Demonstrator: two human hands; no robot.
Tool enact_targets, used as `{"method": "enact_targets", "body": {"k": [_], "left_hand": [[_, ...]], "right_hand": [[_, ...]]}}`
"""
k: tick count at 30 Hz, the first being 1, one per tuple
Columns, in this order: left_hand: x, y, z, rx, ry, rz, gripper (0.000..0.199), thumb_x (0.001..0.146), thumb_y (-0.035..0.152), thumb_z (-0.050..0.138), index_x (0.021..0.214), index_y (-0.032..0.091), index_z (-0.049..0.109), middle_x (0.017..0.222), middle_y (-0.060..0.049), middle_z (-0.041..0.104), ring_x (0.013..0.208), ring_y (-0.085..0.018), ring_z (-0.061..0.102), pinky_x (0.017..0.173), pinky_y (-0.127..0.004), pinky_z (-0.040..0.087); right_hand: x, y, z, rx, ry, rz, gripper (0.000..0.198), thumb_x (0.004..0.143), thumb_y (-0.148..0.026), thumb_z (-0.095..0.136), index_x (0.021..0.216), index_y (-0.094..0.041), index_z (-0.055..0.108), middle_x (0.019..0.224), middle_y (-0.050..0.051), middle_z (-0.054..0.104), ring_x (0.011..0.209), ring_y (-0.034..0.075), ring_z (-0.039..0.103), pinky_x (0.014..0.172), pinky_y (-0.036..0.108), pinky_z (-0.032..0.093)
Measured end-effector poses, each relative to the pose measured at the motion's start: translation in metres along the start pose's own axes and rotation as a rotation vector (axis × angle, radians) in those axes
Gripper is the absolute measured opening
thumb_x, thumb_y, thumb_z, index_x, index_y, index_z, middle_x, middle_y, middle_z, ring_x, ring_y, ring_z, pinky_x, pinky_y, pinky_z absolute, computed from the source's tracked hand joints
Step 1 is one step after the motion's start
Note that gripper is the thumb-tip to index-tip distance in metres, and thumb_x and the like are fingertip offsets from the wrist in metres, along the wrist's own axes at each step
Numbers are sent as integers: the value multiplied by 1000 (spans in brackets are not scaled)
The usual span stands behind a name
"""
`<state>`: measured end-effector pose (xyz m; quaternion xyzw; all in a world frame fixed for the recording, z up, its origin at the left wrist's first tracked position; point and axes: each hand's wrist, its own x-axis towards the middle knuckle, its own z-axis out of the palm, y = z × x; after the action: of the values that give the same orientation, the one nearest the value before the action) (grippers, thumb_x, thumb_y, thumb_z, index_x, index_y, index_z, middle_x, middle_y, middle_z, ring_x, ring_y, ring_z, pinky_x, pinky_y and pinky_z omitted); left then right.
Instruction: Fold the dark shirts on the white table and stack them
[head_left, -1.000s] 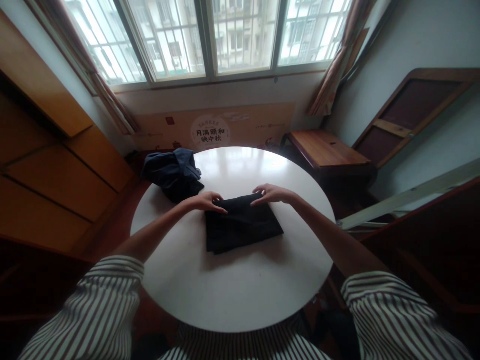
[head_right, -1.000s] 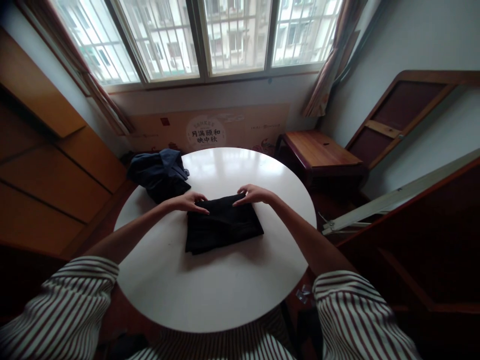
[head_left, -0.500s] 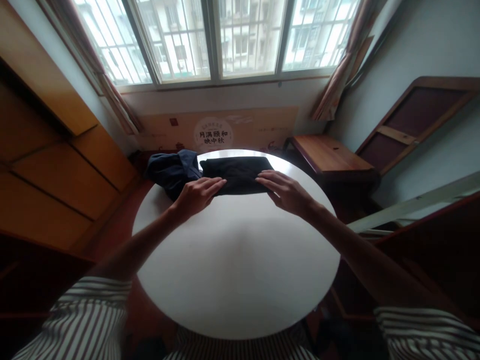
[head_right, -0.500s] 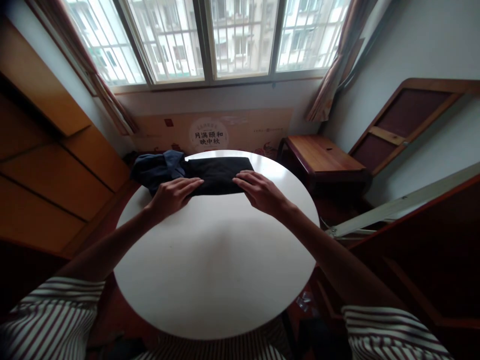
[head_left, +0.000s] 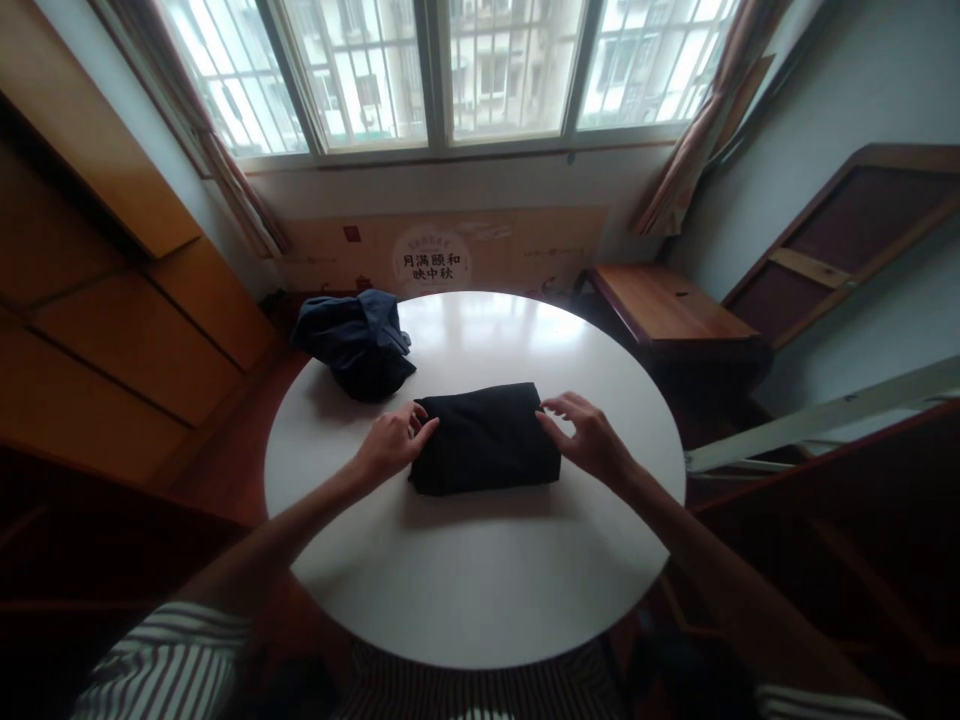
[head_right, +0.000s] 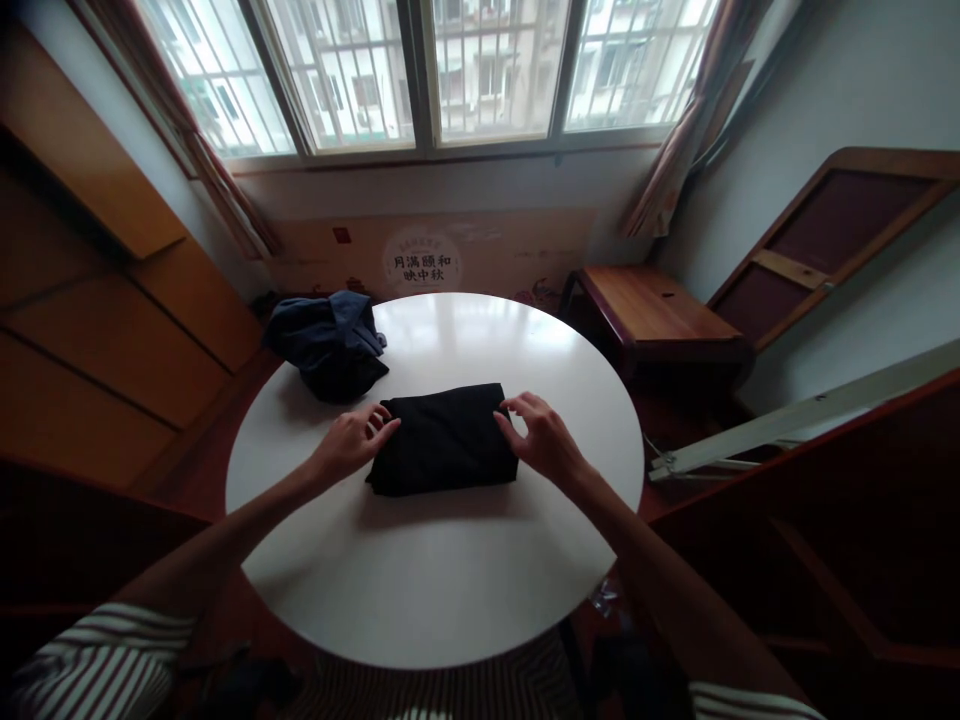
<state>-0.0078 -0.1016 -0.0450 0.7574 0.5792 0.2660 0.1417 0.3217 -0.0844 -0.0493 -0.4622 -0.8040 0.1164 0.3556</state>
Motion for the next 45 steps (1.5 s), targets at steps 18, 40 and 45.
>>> {"method": "enact_targets", "body": {"k": [18, 40, 45], "left_hand": [[31, -24, 26, -680, -14, -309, 48, 71, 62, 69, 70, 15, 61, 58, 3, 53, 48, -8, 45, 44, -20, 32], [-8, -7, 22, -990, -188, -448, 49, 69, 57, 79, 88, 14, 62, 62, 7, 51, 44, -2, 37, 41, -17, 26], [-8, -8, 26, -1004, -193, -454, 47, 69, 55, 78, 78, 18, 51, 50, 10, 41, 40, -4, 35, 39, -17, 22]], "right_hand": [[36, 33, 50, 382, 163, 329, 52, 80, -68, 57, 88, -18, 66, 86, 8, 63, 80, 22, 59, 70, 34, 50], [45, 35, 44, 210, 126, 233, 26, 87, -26, 48, 96, -16, 70, 91, 10, 61, 78, 21, 59, 73, 36, 52], [79, -19, 44, 87, -169, -215, 24, 90, -14, 49, 99, -17, 72, 94, 10, 61, 88, 22, 59, 82, 35, 49]]}}
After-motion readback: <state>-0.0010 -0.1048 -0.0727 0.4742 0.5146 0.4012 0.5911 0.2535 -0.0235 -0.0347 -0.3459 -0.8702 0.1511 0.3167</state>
